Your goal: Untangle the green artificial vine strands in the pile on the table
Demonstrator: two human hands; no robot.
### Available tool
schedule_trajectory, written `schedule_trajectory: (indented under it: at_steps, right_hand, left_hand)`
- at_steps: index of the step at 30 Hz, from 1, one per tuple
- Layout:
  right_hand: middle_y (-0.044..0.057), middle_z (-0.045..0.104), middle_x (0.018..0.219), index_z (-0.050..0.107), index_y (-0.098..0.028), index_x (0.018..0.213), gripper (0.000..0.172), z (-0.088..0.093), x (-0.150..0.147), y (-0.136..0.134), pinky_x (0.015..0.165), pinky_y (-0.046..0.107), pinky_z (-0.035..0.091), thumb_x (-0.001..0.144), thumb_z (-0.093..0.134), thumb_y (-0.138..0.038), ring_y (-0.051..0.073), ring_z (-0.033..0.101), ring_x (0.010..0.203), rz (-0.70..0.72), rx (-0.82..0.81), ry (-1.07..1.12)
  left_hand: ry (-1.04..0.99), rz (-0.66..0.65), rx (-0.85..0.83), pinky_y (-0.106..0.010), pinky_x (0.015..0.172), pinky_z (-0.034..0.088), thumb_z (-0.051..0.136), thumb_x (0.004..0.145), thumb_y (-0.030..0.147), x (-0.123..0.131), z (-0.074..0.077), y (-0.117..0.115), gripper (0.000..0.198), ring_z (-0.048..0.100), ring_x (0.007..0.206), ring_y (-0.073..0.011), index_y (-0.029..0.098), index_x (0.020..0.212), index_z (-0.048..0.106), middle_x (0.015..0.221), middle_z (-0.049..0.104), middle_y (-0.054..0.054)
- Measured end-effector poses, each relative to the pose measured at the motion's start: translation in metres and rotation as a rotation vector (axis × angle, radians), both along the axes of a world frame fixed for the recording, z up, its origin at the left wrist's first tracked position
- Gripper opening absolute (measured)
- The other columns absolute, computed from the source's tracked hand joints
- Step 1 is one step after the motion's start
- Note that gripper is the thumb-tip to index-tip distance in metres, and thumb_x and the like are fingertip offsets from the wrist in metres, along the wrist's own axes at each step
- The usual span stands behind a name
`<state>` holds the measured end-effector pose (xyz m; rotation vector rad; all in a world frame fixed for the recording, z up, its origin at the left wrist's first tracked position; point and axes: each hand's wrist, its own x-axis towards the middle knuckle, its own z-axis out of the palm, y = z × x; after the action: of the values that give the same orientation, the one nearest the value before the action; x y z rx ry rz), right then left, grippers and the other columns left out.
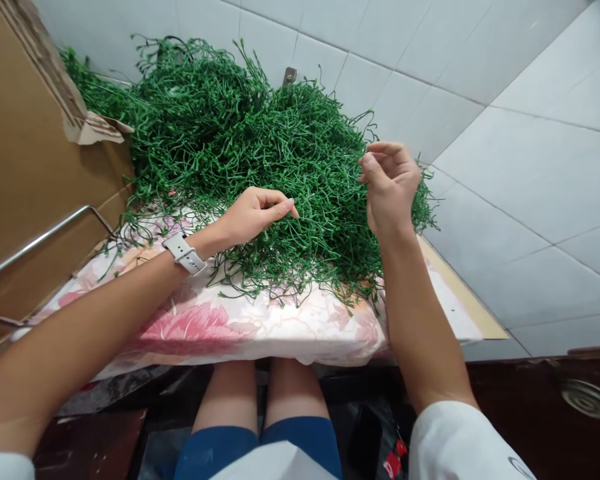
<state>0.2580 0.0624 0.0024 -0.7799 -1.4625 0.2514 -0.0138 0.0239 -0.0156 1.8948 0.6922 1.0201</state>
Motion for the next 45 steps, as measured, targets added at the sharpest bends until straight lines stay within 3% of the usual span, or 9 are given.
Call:
schedule_trajectory:
  at_steps: [4, 8, 15, 23, 28, 35, 37, 40, 45]
  right_hand:
    - [0.004, 0.064, 0.088, 0.069, -0.022, 0.093, 0.025, 0.001, -0.008, -0.010, 0.075, 0.036, 0.049, 0.091, 0.071, -0.047, 0.020, 0.062, 0.084, -0.221, 0.021, -0.193]
    - [0.005, 0.065, 0.084, 0.074, -0.023, 0.085, 0.031, 0.005, -0.022, -0.028, 0.088, 0.044, 0.047, 0.096, 0.064, -0.050, 0.023, 0.060, 0.087, -0.310, 0.107, -0.267]
    - [0.003, 0.062, 0.071, 0.070, -0.025, 0.076, 0.048, 0.002, -0.056, -0.051, 0.071, 0.037, 0.042, 0.096, 0.057, -0.067, 0.018, 0.052, 0.067, 0.090, -0.044, -0.418]
    - [0.000, 0.054, 0.061, 0.064, -0.024, 0.067, 0.046, -0.002, -0.069, -0.056, 0.065, 0.035, 0.036, 0.090, 0.070, -0.063, 0.015, 0.044, 0.060, 0.197, -0.084, -0.426]
    - [0.001, 0.064, 0.063, 0.068, -0.026, 0.066, 0.038, -0.003, -0.068, -0.058, 0.062, 0.037, 0.039, 0.089, 0.072, -0.056, 0.018, 0.053, 0.060, 0.144, -0.118, -0.288]
    - [0.001, 0.064, 0.058, 0.068, -0.024, 0.062, 0.033, -0.003, -0.069, -0.054, 0.056, 0.036, 0.038, 0.089, 0.074, -0.043, 0.016, 0.055, 0.055, 0.081, -0.039, -0.192]
    - [0.000, 0.063, 0.058, 0.068, -0.024, 0.063, 0.030, -0.003, -0.068, -0.053, 0.057, 0.034, 0.038, 0.089, 0.074, -0.037, 0.015, 0.054, 0.055, 0.063, -0.015, -0.194]
    - [-0.002, 0.061, 0.056, 0.067, -0.023, 0.060, 0.028, -0.003, -0.065, -0.051, 0.058, 0.033, 0.038, 0.087, 0.072, -0.029, 0.013, 0.052, 0.054, 0.052, 0.002, -0.191]
    - [-0.004, 0.056, 0.054, 0.062, -0.021, 0.058, 0.029, -0.005, -0.061, -0.046, 0.058, 0.031, 0.036, 0.086, 0.069, -0.026, 0.012, 0.047, 0.052, 0.019, -0.021, -0.182]
  left_hand:
    - [-0.108, -0.025, -0.075, -0.026, 0.049, 0.025, 0.070, 0.086, 0.059, -0.001, -0.001, 0.004, 0.045, 0.034, 0.046, -0.0079, 0.015, 0.084, 0.076, 0.047, 0.040, 0.007]
    - [-0.205, -0.050, -0.140, -0.026, 0.051, 0.030, 0.073, 0.086, 0.056, -0.001, -0.001, 0.006, 0.039, 0.037, 0.047, -0.0079, 0.017, 0.083, 0.075, 0.049, 0.040, 0.008]
    - [-0.262, -0.012, -0.199, -0.026, 0.054, 0.034, 0.068, 0.096, 0.039, 0.003, 0.002, 0.006, 0.027, 0.041, 0.049, -0.0077, 0.017, 0.082, 0.074, 0.052, 0.045, 0.007]
    - [-0.228, 0.006, -0.111, -0.026, 0.057, 0.032, 0.075, 0.078, 0.071, 0.003, -0.003, 0.005, 0.056, 0.044, 0.057, -0.0084, 0.015, 0.077, 0.071, 0.059, 0.051, 0.004]
    - [-0.103, -0.010, -0.075, -0.029, 0.057, 0.024, 0.084, 0.074, 0.061, 0.003, -0.002, 0.000, 0.047, 0.037, 0.059, -0.0080, 0.016, 0.077, 0.072, 0.063, 0.051, 0.004]
    - [-0.133, 0.021, -0.058, -0.027, 0.060, 0.032, 0.084, 0.077, 0.041, 0.003, 0.001, -0.001, 0.038, 0.045, 0.065, -0.0072, 0.013, 0.100, 0.074, 0.092, 0.071, -0.005]
    - [-0.096, 0.085, -0.061, -0.026, 0.055, 0.025, 0.080, 0.081, 0.034, 0.002, 0.003, -0.003, 0.033, 0.036, 0.056, -0.0053, 0.014, 0.104, 0.069, 0.078, 0.064, 0.001]
    - [-0.042, 0.146, -0.057, -0.025, 0.052, 0.015, 0.077, 0.083, 0.030, 0.002, 0.006, -0.006, 0.023, 0.026, 0.051, -0.0054, 0.015, 0.092, 0.062, 0.057, 0.039, 0.010]
    - [-0.062, 0.103, -0.018, -0.025, 0.048, 0.013, 0.070, 0.086, 0.038, 0.004, 0.009, -0.007, 0.024, 0.023, 0.048, -0.0056, 0.016, 0.081, 0.061, 0.055, 0.038, 0.009]
